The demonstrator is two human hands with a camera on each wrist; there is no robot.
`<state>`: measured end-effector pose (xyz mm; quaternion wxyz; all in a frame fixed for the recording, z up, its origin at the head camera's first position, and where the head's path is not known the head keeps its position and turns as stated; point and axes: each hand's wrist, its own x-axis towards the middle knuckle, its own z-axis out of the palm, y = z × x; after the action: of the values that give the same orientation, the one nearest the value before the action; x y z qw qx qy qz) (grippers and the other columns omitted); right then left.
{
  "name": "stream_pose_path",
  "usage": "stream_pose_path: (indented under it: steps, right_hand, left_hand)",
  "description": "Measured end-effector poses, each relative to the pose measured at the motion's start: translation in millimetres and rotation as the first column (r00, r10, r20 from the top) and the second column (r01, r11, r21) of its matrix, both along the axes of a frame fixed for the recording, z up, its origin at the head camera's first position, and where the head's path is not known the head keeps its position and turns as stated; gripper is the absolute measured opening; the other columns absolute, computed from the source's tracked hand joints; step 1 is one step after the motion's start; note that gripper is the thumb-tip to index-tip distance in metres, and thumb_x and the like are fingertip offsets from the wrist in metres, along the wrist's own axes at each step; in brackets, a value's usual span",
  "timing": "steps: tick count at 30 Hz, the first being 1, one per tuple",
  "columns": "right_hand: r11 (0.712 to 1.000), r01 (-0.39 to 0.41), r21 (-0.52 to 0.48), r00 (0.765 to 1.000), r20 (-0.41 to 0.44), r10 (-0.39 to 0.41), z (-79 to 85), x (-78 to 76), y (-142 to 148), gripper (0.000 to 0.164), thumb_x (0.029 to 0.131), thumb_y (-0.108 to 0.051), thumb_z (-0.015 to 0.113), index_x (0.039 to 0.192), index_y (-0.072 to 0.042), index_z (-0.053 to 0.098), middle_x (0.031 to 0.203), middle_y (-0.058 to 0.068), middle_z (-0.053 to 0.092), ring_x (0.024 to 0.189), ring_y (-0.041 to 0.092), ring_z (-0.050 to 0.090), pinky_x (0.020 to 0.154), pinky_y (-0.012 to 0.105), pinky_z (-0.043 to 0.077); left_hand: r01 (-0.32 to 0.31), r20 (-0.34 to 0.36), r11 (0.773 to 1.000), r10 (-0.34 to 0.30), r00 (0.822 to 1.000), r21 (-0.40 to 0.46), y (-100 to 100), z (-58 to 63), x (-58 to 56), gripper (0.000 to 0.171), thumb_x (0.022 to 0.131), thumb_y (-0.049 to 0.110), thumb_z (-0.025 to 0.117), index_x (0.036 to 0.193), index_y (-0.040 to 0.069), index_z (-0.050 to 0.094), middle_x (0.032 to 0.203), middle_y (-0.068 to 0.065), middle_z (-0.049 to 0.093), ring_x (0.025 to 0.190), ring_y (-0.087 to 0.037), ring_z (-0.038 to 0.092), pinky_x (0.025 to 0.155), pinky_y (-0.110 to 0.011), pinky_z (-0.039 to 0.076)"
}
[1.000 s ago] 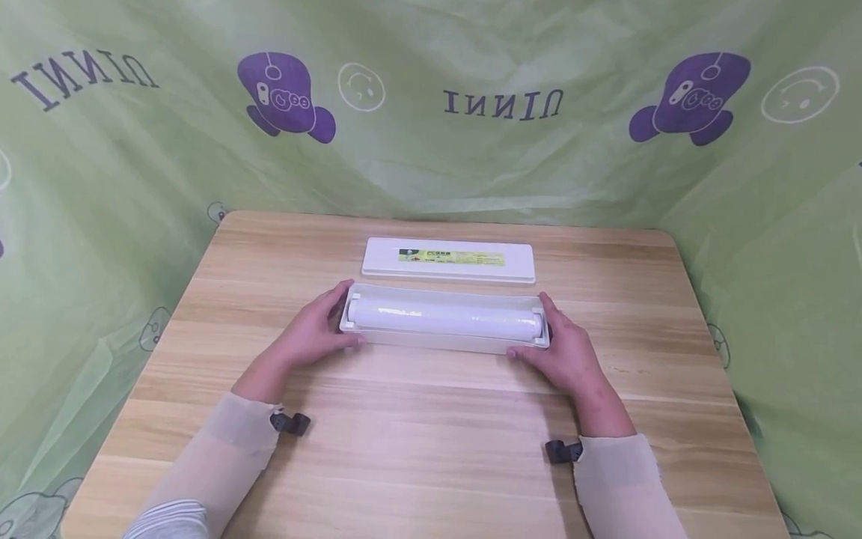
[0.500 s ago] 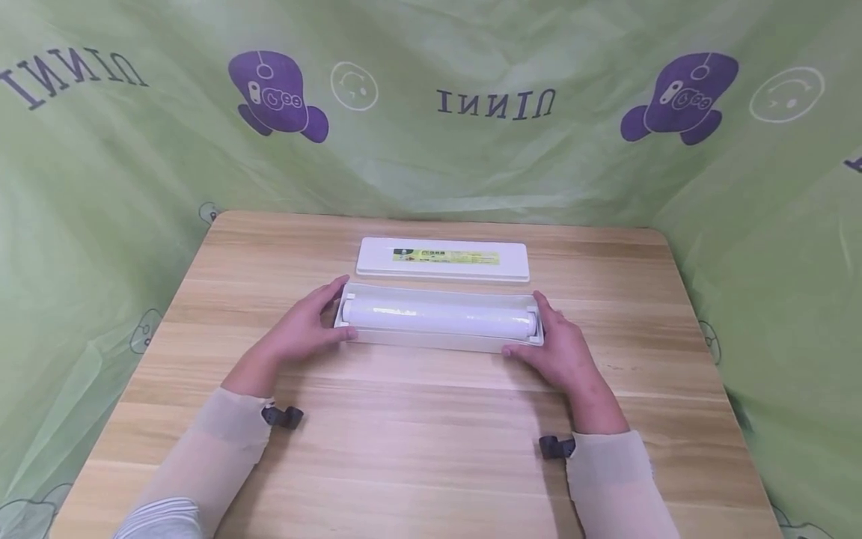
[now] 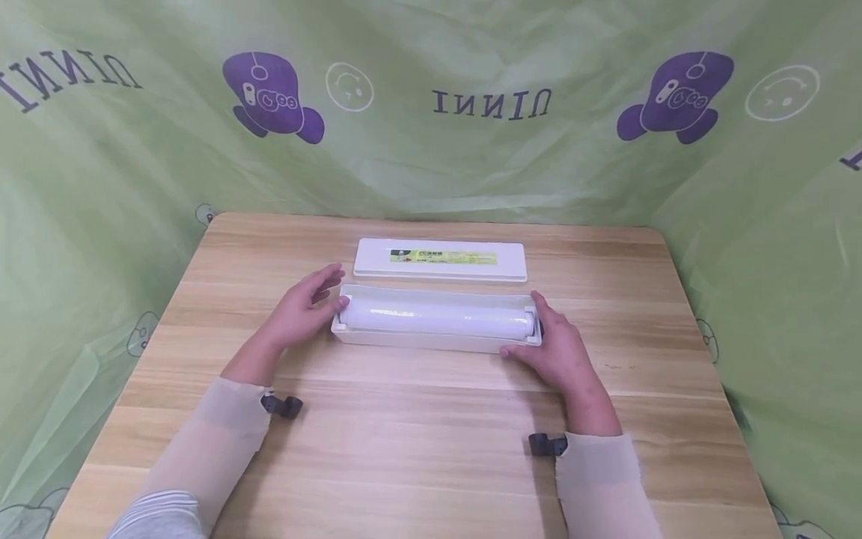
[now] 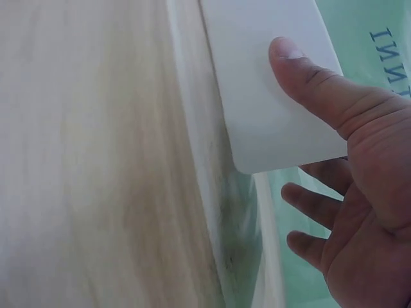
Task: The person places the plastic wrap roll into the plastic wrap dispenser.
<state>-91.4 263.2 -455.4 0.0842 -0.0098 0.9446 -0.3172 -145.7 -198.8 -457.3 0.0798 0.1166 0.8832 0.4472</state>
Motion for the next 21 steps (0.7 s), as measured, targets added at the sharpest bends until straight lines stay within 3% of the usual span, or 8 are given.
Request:
stream_pose_path:
  steps: [12,21]
  right_hand:
    - [1.0,0.024,-0.018,1.0,0.011,-0.024,0.5,2.8,-2,0.128,0.073,-0.059,0.089,0.168,-0.016,0.015,0.156,0.034,0.039,0.141,0.055,0.039,0.115,0.068,0.032]
    - [0.998,0.058,-0.033,0.998,0.023,-0.057,-0.2,3.2,-2,0.129,0.071,-0.061,0.089,0.168,-0.02,0.015,0.155,0.036,0.039,0.141,0.055,0.039,0.115,0.068,0.032]
  left_hand:
    - [-0.067,-0.05,0.997,0.066,0.997,-0.025,5,-2.9,-14.6,0.061,0.104,0.031,0.063,0.158,0.01,0.042,0.155,-0.01,0.049,0.143,-0.028,0.047,0.118,-0.046,0.04]
    - [-0.096,-0.05,0.995,0.097,0.994,0.019,9,-5.8,-24.9,0.052,0.107,0.025,0.057,0.155,0.008,0.046,0.153,-0.012,0.051,0.142,-0.029,0.048,0.117,-0.046,0.041]
